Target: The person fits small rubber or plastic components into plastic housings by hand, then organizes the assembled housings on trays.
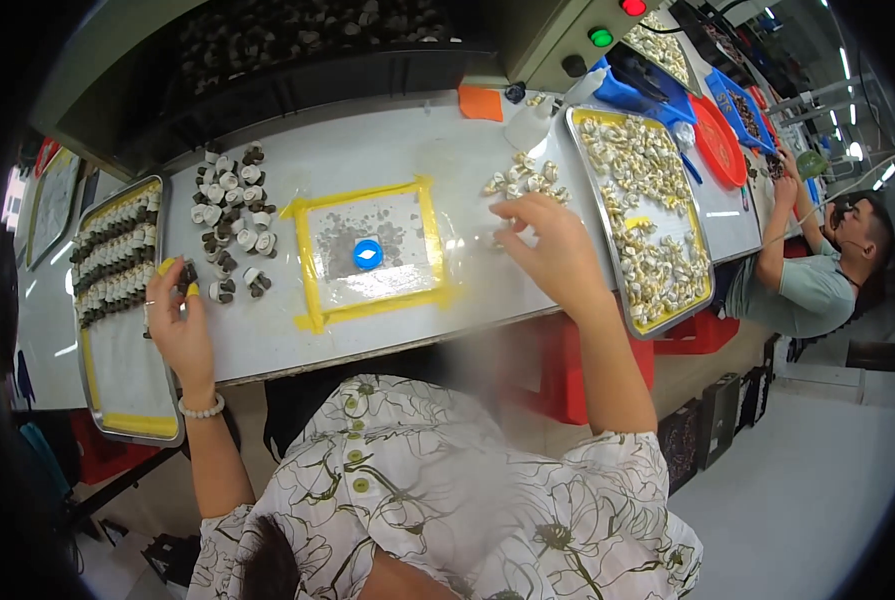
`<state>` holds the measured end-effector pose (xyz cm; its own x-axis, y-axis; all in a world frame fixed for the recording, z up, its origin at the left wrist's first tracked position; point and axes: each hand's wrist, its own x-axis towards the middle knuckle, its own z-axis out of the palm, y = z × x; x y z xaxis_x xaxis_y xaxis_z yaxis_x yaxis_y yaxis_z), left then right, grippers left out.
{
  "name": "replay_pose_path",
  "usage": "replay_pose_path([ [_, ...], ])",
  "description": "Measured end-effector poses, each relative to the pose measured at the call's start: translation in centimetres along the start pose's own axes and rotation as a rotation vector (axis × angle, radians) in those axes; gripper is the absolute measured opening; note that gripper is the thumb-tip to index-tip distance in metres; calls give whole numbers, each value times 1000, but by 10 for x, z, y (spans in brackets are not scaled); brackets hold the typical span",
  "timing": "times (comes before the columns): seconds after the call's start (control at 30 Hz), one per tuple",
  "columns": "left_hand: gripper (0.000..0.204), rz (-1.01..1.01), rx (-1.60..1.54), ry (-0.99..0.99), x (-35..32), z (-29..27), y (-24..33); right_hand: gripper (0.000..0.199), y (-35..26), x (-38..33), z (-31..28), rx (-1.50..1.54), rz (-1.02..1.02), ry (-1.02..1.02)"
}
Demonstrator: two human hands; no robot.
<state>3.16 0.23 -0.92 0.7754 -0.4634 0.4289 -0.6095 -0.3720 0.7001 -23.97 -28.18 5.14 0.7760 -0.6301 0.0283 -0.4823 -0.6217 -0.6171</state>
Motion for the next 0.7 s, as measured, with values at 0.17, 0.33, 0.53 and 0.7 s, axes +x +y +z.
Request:
replay_pose_path([
  [0.17, 40, -35, -91, -41, 5, 4, -5, 23, 15, -16, 23, -162, -168, 135],
  [0.33, 36, 26, -64, 24, 0, 9, 11, 22, 7, -12, 33, -99, -205, 205],
  [0.53, 34, 55, -244, 116, -26, -6, 29, 24, -14, -9, 47, 25, -258, 58],
  [0.7, 35, 50, -211, -260, -53, -7, 26, 27, -24, -5, 56, -127, -364, 27],
])
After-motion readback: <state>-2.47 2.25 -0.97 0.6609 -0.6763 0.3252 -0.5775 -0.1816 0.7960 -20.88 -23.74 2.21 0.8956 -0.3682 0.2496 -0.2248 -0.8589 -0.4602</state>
